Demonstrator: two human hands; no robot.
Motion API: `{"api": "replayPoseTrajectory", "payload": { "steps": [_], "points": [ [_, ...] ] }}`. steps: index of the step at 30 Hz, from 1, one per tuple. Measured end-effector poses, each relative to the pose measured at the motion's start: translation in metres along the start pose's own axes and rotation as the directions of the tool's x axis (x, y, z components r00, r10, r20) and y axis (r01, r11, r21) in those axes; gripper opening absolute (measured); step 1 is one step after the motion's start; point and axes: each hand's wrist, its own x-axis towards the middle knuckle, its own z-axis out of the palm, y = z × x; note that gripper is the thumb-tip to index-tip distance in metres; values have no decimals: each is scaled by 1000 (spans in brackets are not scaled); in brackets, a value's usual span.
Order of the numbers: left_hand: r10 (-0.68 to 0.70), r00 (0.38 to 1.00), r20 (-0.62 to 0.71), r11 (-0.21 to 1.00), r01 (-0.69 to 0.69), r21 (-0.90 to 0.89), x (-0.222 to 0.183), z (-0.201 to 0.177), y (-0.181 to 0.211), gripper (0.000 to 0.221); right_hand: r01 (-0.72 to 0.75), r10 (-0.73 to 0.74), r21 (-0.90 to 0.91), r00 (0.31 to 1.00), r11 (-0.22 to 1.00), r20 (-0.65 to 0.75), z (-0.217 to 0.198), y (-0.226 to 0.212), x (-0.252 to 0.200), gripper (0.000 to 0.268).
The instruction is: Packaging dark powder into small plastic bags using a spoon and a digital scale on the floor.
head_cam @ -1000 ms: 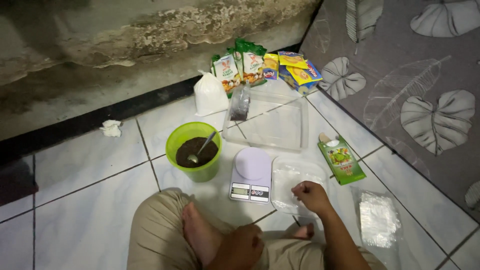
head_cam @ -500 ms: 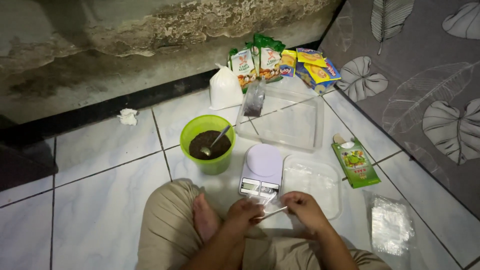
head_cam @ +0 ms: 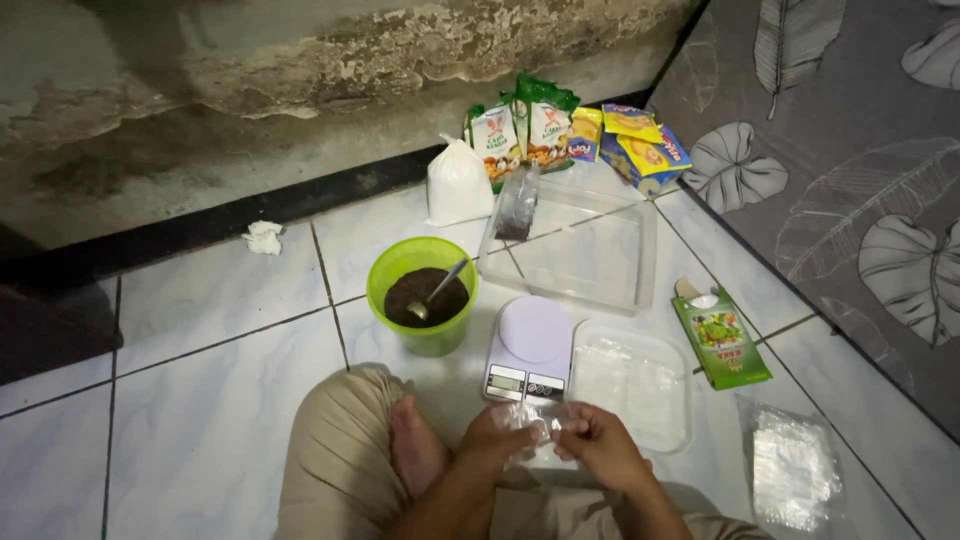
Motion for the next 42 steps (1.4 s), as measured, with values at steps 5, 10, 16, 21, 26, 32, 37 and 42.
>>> {"api": "replayPoseTrajectory", "payload": {
  "steps": [5, 10, 16, 21, 26, 32, 37, 42],
  "points": [
    [5, 1000, -20, 998, -4, 66, 18, -9, -18, 51, -62, 63, -23, 997, 998, 35, -2, -9, -1, 35],
    [-7, 987, -160, 953, 55, 299, -11, 4, 15, 27, -68, 84, 197, 993, 978, -77, 0, -13, 1, 46],
    [102, 994, -34, 991, -98, 93, 9, -8, -6, 40, 174, -167, 24, 968, 984, -188, 12, -9, -1, 20],
    [119, 985, -123, 983, -99, 152, 13, -4, -11, 24, 123, -125, -21, 981, 992, -146, 15, -17, -4, 12],
    [9, 999, -47, 880, 15, 474, -17, 3, 17, 38, -34, 52, -98, 982, 995, 180, 2, -17, -5, 35],
    [186, 980, -69, 886, -136, 444, 2, -5, -4, 48, -102, 121, -139, 984, 985, 130, -2, -9, 1, 21],
    [472, 874, -112, 812, -383, 440, 44, -24, -51, 103, -73, 78, -83, 995, 994, 57, -5, -8, 3, 16],
    [853, 412, 321, 27, -648, 761, -29, 5, -3, 29, 23, 26, -321, 989, 947, 149, 8, -41, -17, 32]
  ]
}}
